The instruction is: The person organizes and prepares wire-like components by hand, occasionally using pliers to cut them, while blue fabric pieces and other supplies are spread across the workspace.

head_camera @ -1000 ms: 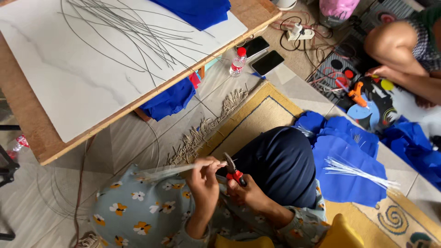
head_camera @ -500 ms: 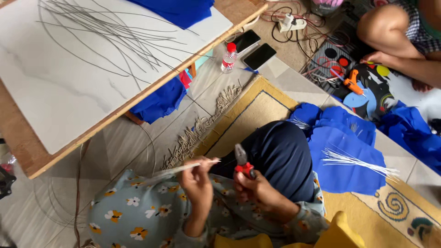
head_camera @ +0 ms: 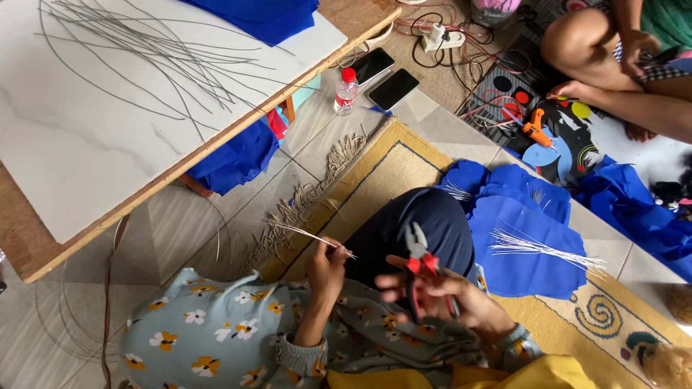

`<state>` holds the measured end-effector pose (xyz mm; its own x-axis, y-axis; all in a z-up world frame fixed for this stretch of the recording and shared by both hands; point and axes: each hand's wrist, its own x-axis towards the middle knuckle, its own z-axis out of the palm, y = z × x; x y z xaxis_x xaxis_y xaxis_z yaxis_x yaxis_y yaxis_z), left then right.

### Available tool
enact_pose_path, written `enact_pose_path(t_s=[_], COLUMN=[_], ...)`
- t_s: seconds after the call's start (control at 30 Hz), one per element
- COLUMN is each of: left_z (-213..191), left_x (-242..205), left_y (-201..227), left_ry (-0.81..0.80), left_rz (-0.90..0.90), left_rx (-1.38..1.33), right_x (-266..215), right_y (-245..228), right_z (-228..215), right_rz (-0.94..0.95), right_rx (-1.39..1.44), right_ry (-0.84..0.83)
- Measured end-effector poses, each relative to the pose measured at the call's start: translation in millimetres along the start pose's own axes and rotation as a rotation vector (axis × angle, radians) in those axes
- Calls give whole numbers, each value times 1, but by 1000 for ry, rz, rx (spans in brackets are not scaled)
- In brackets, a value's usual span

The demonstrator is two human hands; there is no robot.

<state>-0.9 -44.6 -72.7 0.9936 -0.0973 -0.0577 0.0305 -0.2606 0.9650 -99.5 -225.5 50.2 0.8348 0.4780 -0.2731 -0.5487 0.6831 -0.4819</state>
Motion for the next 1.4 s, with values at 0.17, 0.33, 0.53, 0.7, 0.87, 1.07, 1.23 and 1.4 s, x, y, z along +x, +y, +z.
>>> enact_pose_path(t_s=[0.17, 0.33, 0.53, 0.7, 0.87, 1.07, 1.23, 1.4], left_z=[9, 7, 7, 1, 2, 13, 15, 18], left_x=[-6, -11, -11, -14, -12, -9, -14, -10], left_y=[-1, 13, 18, 22, 19, -14, -23, -23], left_ry=[-1, 72, 83, -60, -176, -126, -148, -145], left_rz=[114, 276, 380, 336, 338, 399, 400, 393], left_rx=[63, 107, 124, 69, 32, 205, 187, 159], right_x=[-27, -34, -4, 2, 18, 85, 120, 125], right_y=[-6, -15, 8, 15, 3, 25, 24, 28], right_z=[2, -33, -52, -48, 15, 41, 47, 32], right_rz=[85, -97, -216, -98, -947, -971, -1152, -890], right_rx=[-35, -929, -1872, -2241, -1950, -1665, -1846, -1572], right_ry=[-47, 619, 1158, 1235, 840, 497, 558, 605])
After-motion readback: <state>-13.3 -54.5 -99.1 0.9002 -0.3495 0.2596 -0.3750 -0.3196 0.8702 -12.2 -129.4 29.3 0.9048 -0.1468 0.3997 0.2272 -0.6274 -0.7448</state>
